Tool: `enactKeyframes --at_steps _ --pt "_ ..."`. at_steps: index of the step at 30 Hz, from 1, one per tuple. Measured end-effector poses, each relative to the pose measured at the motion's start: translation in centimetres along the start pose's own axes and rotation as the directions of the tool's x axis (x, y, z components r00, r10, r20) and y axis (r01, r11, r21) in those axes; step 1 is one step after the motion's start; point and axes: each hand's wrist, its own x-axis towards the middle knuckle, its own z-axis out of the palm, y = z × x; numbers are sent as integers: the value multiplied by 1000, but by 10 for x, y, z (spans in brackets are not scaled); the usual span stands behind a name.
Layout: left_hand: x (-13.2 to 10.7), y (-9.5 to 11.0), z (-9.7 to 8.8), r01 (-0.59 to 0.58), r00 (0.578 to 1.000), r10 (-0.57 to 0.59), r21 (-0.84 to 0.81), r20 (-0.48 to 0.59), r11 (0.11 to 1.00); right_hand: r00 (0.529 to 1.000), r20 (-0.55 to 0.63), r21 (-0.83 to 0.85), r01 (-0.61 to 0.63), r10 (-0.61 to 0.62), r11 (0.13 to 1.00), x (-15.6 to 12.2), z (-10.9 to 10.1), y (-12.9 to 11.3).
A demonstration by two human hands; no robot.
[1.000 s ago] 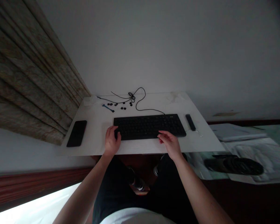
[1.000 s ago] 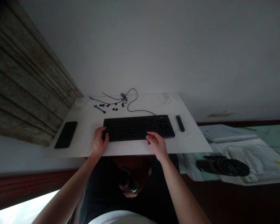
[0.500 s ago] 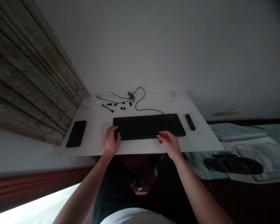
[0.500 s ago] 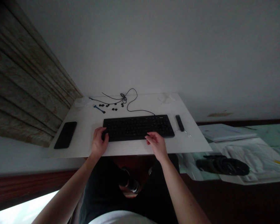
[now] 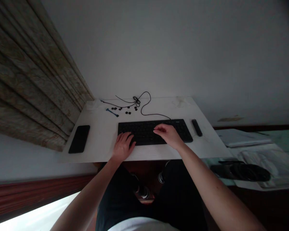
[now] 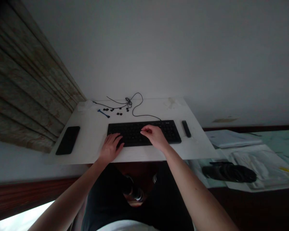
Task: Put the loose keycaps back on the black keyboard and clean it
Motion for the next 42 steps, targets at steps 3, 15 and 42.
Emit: enactKeyframes --at_steps 3,15,42 --pt "0 -1 1 5 1000 -5 -7 2 1000 998 30 -14 -57 58 998 30 7 -12" --pt "0 -3 5 63 998 -63 -3 16 998 921 371 -404 44 119 914 96 52 -18" --pt "3 -6 6 76 996 -76 -19 37 997 876 432 -470 16 215 883 106 61 -27"
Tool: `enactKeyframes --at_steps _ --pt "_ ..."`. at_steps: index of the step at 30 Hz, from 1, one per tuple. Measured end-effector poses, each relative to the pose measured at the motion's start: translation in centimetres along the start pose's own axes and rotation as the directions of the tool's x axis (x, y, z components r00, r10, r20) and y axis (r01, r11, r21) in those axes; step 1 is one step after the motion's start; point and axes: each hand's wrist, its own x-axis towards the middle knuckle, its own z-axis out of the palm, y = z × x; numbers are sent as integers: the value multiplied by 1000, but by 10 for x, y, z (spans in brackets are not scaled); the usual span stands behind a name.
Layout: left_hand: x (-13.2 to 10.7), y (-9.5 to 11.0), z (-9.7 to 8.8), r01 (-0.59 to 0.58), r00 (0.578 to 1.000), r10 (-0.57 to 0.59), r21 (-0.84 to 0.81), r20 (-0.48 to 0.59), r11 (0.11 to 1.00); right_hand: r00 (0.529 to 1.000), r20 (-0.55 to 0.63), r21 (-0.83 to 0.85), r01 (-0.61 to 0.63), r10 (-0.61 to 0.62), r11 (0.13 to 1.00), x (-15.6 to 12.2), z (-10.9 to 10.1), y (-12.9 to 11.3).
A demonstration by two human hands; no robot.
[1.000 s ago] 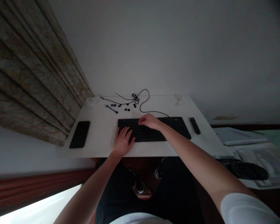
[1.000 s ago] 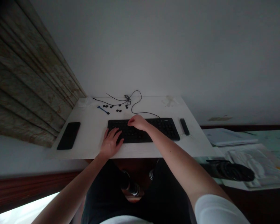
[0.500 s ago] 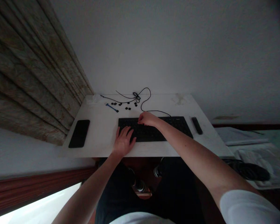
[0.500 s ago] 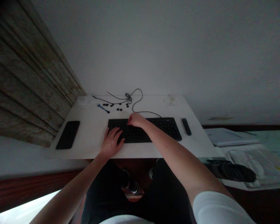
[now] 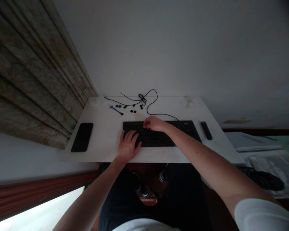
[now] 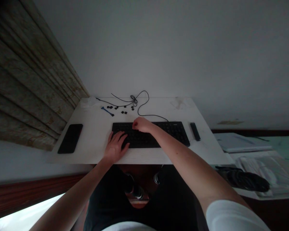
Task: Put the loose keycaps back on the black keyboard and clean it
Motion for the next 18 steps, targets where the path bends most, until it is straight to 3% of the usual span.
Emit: enactKeyframes --at_steps 11,18 --pt "0 0 -2 2 1000 -2 -22 3 1000 993 70 59 -95 90 994 5 -5 -4" --pt "0 1 -2 4 1000 -4 -22 8 1000 992 9 23 -127 127 992 9 0 -3"
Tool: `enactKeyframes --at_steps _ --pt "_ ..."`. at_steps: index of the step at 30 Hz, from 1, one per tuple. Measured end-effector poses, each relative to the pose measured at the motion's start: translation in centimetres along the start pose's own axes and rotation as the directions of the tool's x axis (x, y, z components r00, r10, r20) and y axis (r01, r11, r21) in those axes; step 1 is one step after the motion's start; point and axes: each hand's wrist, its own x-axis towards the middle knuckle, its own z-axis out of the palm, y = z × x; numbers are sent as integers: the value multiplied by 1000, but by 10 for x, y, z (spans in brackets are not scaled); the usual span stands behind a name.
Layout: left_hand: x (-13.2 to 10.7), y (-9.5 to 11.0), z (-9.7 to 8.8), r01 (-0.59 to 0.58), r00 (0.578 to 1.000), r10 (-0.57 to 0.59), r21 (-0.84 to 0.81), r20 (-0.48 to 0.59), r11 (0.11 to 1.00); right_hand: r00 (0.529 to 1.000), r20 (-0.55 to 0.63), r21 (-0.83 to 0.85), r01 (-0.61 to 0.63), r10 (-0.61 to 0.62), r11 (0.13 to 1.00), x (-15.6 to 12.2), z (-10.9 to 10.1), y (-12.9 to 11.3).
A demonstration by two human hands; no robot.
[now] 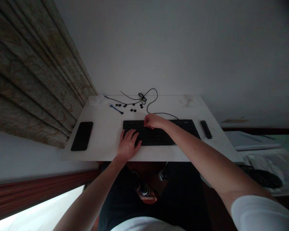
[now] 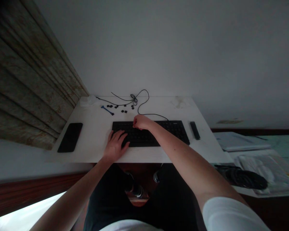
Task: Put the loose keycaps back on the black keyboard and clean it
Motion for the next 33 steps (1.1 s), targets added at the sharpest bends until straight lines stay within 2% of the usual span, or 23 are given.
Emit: enactKeyframes --at_steps 6,14,17,19,21,23,25,27,29,31,32,33 --pt "0 -1 0 -3 1000 3 1 -4 1000 1000 6 31 -11 10 999 0 -2 2" --pt "1 1 -1 1 1000 -1 2 -8 1000 999 -32 209 23 -17 978 -8 -4 11" --pt "1 0 -2 0 1000 0 3 -13 1000 991 -128 220 58 -30 974 -13 -11 14" --pt "1 0 -2 -2 1000 2 3 -19 1000 961 -270 177 102 -51 979 -21 -19 19" --pt "1 -1 -1 -4 1000 4 1 -21 1000 895 -441 112 135 -72 985 -33 -28 33" --pt "0 -1 -1 -6 1000 6 4 -21 1000 795 -602 53 129 -71 990 -49 -39 58" --pt "0 0 -1 -4 1000 4 11 -16 1000 659 -751 7 70 -41 998 -68 -47 94" --pt "1 0 -1 1 1000 -1 19 -7 1000 483 -876 -6 -30 9 1000 -91 -51 136" --pt "1 1 -2 3 1000 -3 28 1 1000 326 -944 15 -99 47 995 -114 -48 178" --pt "1 2 -2 2 1000 -2 38 1 999 196 -977 55 -152 85 987 -133 -38 211" --pt "1 2 -3 -1 1000 1 43 -1 999 145 -984 76 -174 102 982 -141 -32 223" --pt "1 2 -3 -3 1000 3 48 -2 999 115 -987 91 -185 114 978 -148 -24 232"
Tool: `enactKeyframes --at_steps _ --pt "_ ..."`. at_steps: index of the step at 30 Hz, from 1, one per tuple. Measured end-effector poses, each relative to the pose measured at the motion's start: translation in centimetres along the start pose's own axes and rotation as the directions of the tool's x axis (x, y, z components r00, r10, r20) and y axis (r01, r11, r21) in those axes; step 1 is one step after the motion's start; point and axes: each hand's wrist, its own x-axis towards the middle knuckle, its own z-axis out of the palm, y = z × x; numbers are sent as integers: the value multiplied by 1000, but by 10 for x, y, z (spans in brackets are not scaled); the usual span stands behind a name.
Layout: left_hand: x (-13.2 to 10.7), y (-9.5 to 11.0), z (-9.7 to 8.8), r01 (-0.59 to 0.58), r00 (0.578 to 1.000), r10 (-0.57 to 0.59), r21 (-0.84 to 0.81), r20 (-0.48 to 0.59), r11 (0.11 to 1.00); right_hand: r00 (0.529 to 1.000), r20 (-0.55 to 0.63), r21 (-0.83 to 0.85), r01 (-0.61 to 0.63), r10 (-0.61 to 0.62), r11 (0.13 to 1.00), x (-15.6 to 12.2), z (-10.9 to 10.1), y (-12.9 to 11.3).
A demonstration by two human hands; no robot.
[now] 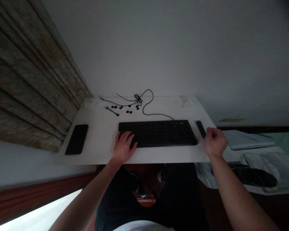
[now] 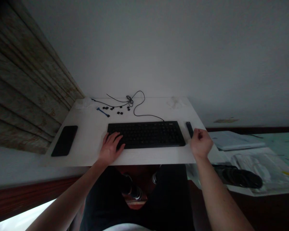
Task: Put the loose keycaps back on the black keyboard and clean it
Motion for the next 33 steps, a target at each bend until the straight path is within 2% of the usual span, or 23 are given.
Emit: enactKeyframes --at_steps 2,5,9,16,22,25,27,29,30,31,33 --pt "0 1 0 -8 1000 8 12 2 1000 1000 -20 -6 -6 5 1000 -12 -4 12" --pt "0 2 0 -22 1000 22 29 11 999 999 17 11 39 -39 999 -21 -3 15" --pt "0 4 0 -21 1000 21 35 13 999 997 60 39 49 -51 998 -17 2 12" --pt "0 4 0 -19 1000 19 46 15 999 1000 -2 63 25 -25 998 -18 2 14" --pt "0 4 0 -27 1000 26 48 6 998 999 1 79 42 -42 996 -18 1 15" --pt "0 4 0 -22 1000 22 43 6 999 994 7 112 109 -110 988 -21 -3 4" --pt "0 3 1 -19 1000 19 40 6 999 979 73 184 175 -191 967 -25 -5 -21" --pt "0 3 1 -19 1000 19 35 9 999 925 226 302 231 -305 925 -30 -4 -61" --pt "0 2 1 -19 1000 19 31 10 999 872 326 356 243 -364 902 -32 -1 -85" --pt "0 2 1 -18 1000 18 27 11 999 790 440 413 242 -426 878 -34 4 -111" --pt "-1 2 1 -14 1000 14 22 9 1000 580 628 488 226 -519 843 -35 20 -161"
